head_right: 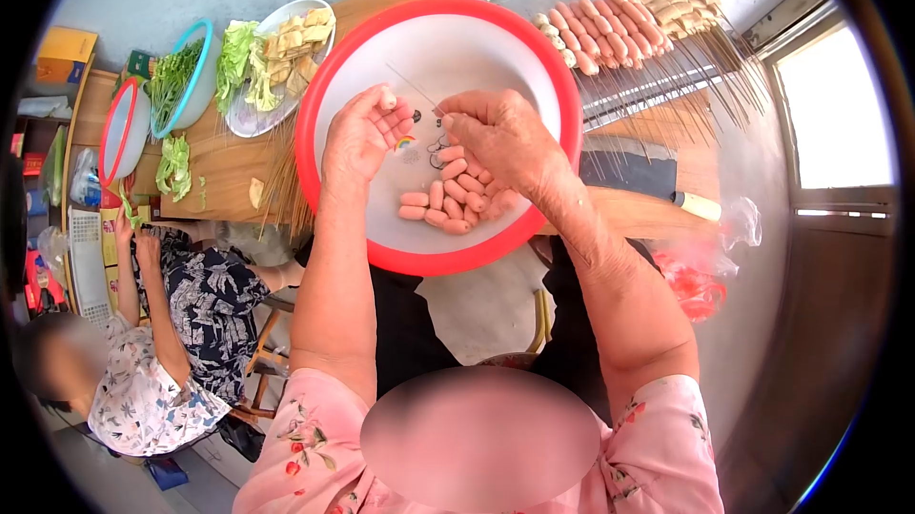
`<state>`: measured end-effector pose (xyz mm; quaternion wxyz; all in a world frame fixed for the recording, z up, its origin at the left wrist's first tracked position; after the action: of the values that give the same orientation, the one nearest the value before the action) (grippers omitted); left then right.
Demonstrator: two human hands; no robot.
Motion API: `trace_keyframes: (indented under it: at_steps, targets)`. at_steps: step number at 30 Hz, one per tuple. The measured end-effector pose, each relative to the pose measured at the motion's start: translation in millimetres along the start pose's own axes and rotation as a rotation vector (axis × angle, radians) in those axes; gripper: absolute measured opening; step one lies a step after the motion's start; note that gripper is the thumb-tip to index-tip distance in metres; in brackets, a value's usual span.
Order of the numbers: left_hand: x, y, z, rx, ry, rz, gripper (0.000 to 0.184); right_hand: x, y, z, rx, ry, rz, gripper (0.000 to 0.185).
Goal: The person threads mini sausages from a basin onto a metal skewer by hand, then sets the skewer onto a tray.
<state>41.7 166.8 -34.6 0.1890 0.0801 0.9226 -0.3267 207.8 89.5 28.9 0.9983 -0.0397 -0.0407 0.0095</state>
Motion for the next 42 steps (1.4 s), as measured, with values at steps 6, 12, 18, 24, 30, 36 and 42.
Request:
trace_keyframes:
  at_steps: [6, 12, 18, 24, 30, 36, 42]
  targets:
    - [15.7, 4.6, -14.0, -0.116, -0.13, 0.031, 0.011, -15.0, -0.2, 6.8, 0.144, -0.242, 0.091, 0.022]
    - [22.1, 1.2, -16.7, -0.122, -0.142, -0.064, 0.019, -21.2, -1.6, 9.6, 0.284, -0.381, 0.105, 0.02]
    - [24.7, 0.2, -15.4, -0.109, -0.146, -0.074, 0.02, -22.3, -2.1, 6.6, 0.236, -0.413, 0.127, 0.02]
    - [15.4, -9.3, -15.1, -0.084, -0.08, -0.084, 0.023, -22.6, -2.3, 4.1, 0.23, -0.415, 0.124, 0.019]
    - [12.3, -7.4, -8.8, -0.06, -0.064, -0.172, 0.024, -21.1, -3.0, 5.7, 0.233, -0.43, 0.077, 0.017]
    - [1.2, -5.1, -5.4, -0.069, 0.012, -0.099, 0.027, -20.5, -4.8, 8.1, 0.286, -0.43, -0.035, 0.016]
    - [-18.9, -21.5, -10.4, -0.124, 0.14, -0.097, 0.028, -20.7, -1.8, 9.9, 0.357, -0.433, -0.095, 0.018]
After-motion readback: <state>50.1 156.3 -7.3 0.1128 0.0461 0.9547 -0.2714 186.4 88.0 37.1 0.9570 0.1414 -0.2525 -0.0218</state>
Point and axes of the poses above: each hand's wrist, its own y-axis towards the middle knuckle, its own x-axis out of the back of the hand, z = x × y, the point moved 9 cm from there along y, towards the middle knuckle, and after that the axes turned 11 degrees about x, right-handed, at the moved point
